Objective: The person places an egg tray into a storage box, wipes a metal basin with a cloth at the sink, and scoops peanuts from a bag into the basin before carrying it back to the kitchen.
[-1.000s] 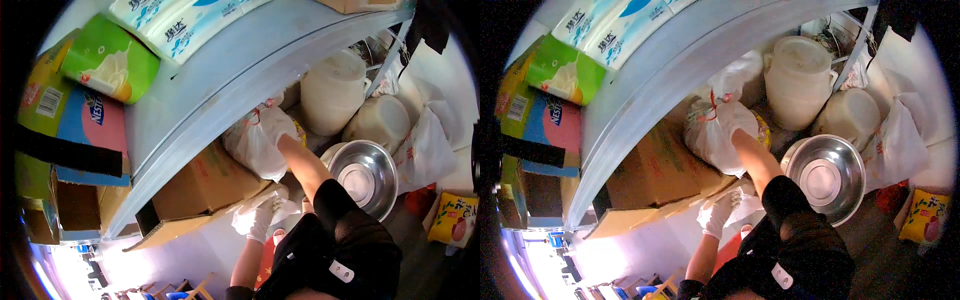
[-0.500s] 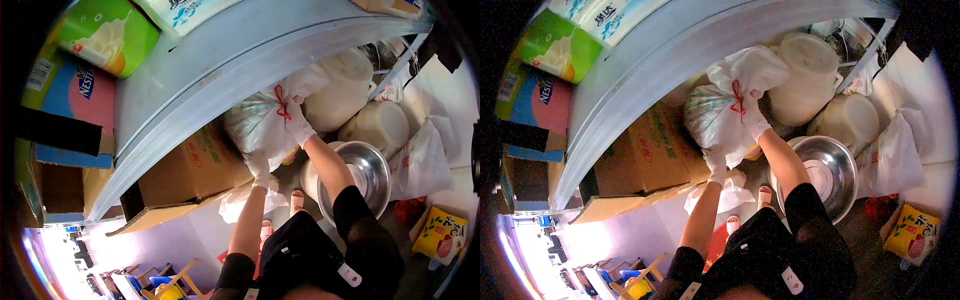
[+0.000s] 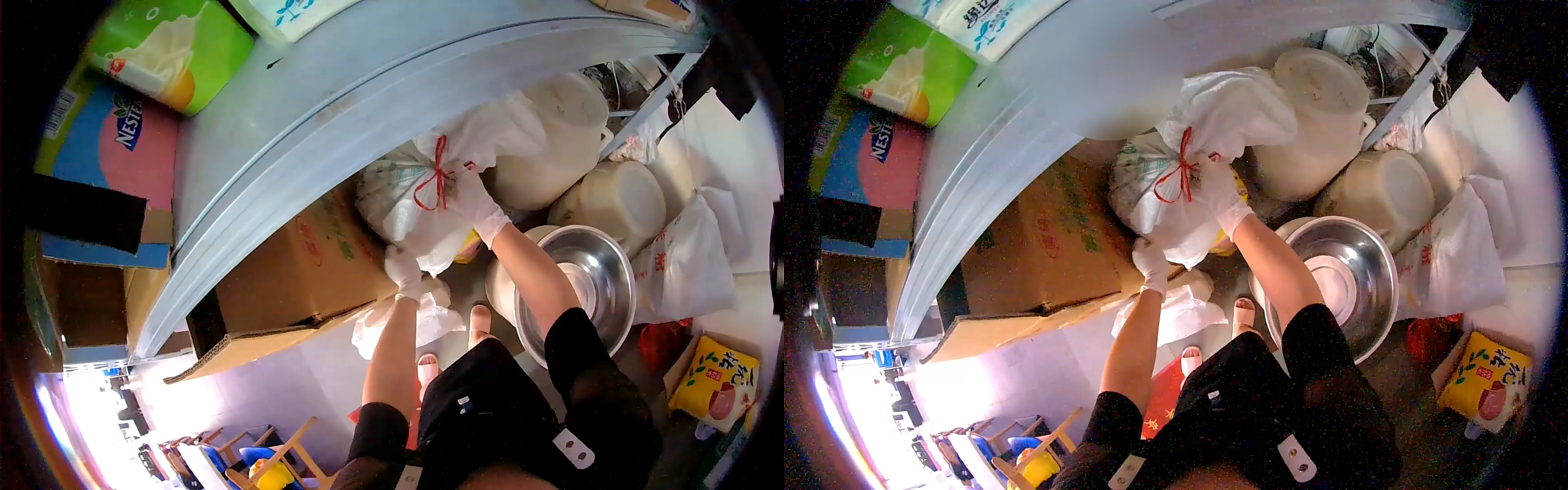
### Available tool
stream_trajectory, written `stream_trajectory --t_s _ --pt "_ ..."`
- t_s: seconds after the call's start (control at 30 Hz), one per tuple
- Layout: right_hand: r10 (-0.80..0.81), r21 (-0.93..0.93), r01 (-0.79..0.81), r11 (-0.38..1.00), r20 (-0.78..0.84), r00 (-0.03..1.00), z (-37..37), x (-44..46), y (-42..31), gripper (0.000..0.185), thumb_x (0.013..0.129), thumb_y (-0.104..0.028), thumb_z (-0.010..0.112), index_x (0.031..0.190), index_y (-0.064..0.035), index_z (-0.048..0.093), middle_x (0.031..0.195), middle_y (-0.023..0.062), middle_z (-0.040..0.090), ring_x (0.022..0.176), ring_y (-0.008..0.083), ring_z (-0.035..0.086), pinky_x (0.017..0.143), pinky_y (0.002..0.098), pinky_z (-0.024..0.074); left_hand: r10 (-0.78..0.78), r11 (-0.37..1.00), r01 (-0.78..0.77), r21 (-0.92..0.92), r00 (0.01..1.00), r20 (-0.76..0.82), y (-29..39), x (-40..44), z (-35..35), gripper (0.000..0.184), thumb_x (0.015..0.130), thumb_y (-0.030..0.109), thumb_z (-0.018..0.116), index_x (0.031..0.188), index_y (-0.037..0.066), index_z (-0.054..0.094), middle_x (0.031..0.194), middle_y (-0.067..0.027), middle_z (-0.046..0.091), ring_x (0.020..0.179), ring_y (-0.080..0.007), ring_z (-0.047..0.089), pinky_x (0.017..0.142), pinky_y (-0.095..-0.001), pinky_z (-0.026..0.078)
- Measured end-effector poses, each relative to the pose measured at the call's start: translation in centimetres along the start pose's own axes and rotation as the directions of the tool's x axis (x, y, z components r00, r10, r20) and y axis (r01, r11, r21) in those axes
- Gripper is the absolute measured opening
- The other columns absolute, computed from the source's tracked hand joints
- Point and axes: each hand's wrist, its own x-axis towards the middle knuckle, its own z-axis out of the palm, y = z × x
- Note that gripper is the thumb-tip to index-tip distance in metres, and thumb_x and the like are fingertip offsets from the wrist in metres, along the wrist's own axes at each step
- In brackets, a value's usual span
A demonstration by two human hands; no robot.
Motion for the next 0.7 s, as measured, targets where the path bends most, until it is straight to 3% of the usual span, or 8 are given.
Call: stream_trajectory --t_s 0.1,0.23,0.3,0.33,0.4,0.43,0.5,0.7 --pt "0.331 0.531 -0.29 0.796 0.02 0.944 3.8 -4.1 -8.1 0.017 0.084 -0.02 0.051 0.095 -0.0078 0.054 0.083 0.0067 0.057 0.069 0.0191 0.055 0.061 0.0308 0.0452 0.323 0.897 -0.371 0.239 0.921 0.218 -3.2 0.5 0.9 0.02 0.082 0.023 0.051 0.094 0.008 0.056 0.098 -0.0136 0.057 0.085 -0.0319 0.055 0.069 -0.0398 0.046" --pt "0.341 0.44 -0.25 0.862 -0.139 0.93 5.6 -5.8 -9.9 0.022 0.088 -0.021 0.042 0.102 -0.0071 0.052 0.087 0.0054 0.054 0.073 0.017 0.051 0.061 0.0295 0.0426 0.5 -0.011 -0.902 0.431 0.369 0.784 -2.5 -1.0 -3.0 0.049 0.083 0.042 0.052 0.124 0.016 0.041 0.131 -0.0111 0.035 0.115 -0.0349 0.038 0.09 -0.0471 0.038" --pt "0.346 0.44 -0.252 0.862 -0.146 0.927 5.7 -7.2 -10.1 0.026 0.09 -0.02 0.037 0.108 -0.0061 0.05 0.096 0.0052 0.054 0.08 0.0176 0.052 0.067 0.0302 0.0439 0.238 -0.814 -0.524 0.251 0.093 0.967 -2.0 -1.0 -3.9 0.067 0.079 0.054 0.05 0.133 0.017 0.034 0.141 -0.0104 0.026 0.124 -0.0362 0.03 0.097 -0.0515 0.033" --pt "0.348 0.439 -0.253 0.862 -0.15 0.925 5.8 -7.9 -10.3 0.028 0.091 -0.019 0.034 0.111 -0.0057 0.049 0.101 0.0052 0.055 0.083 0.0178 0.052 0.07 0.0305 0.0446 0.028 -0.998 0.066 0.022 0.092 0.995 -1.4 -1.2 -3.6 0.076 0.076 0.061 0.049 0.134 0.016 0.031 0.142 -0.0104 0.023 0.125 -0.0367 0.027 0.098 -0.0541 0.029" --pt "0.21 0.619 -0.057 0.783 -0.177 0.962 6.3 -8.9 -10.0 0.03 0.091 -0.019 0.033 0.114 -0.0058 0.048 0.107 0.0055 0.055 0.088 0.0184 0.054 0.075 0.0307 0.0458 -0.2 -0.179 0.882 -0.435 0.4 0.894 0.8 -2.1 -3.7 0.095 0.069 0.076 0.047 0.137 0.015 0.024 0.144 -0.0105 0.016 0.128 -0.0377 0.021 0.101 -0.0593 0.022" --pt "0.142 0.573 -0.025 0.819 -0.161 0.977 6.4 -9.7 -10.1 0.031 0.092 -0.021 0.034 0.115 -0.0062 0.048 0.109 0.0061 0.055 0.092 0.0195 0.054 0.078 0.0325 0.0462 -0.162 -0.091 0.859 -0.504 0.487 0.858 2.1 -2.8 -4.6 0.091 0.07 0.075 0.046 0.136 0.016 0.026 0.142 -0.0105 0.021 0.127 -0.0367 0.023 0.101 -0.0576 0.023" --pt "-0.022 0.366 0.069 0.928 -0.132 0.991 7.3 -11.6 -11.5 0.032 0.093 -0.026 0.035 0.116 -0.0081 0.048 0.11 0.0067 0.056 0.095 0.0221 0.055 0.081 0.0376 0.0471 -0.239 -0.124 0.857 -0.501 0.464 0.853 2.3 -3.2 -4.8 0.091 0.069 0.073 0.049 0.138 0.02 0.021 0.14 -0.0108 0.023 0.127 -0.0354 0.022 0.1 -0.0577 0.024" --pt "0.204 0.749 -0.093 0.656 -0.057 0.977 13.6 -19.8 -22.3 0.028 0.093 -0.022 0.035 0.114 -0.0092 0.048 0.107 0.0073 0.056 0.094 0.0248 0.055 0.082 0.0431 0.0475 -0.206 -0.203 0.9 -0.387 0.347 0.915 -0.8 -6.1 -7.3 0.074 0.074 0.068 0.049 0.131 0.022 0.034 0.135 -0.003 0.031 0.122 -0.029 0.03 0.098 -0.0586 0.026"
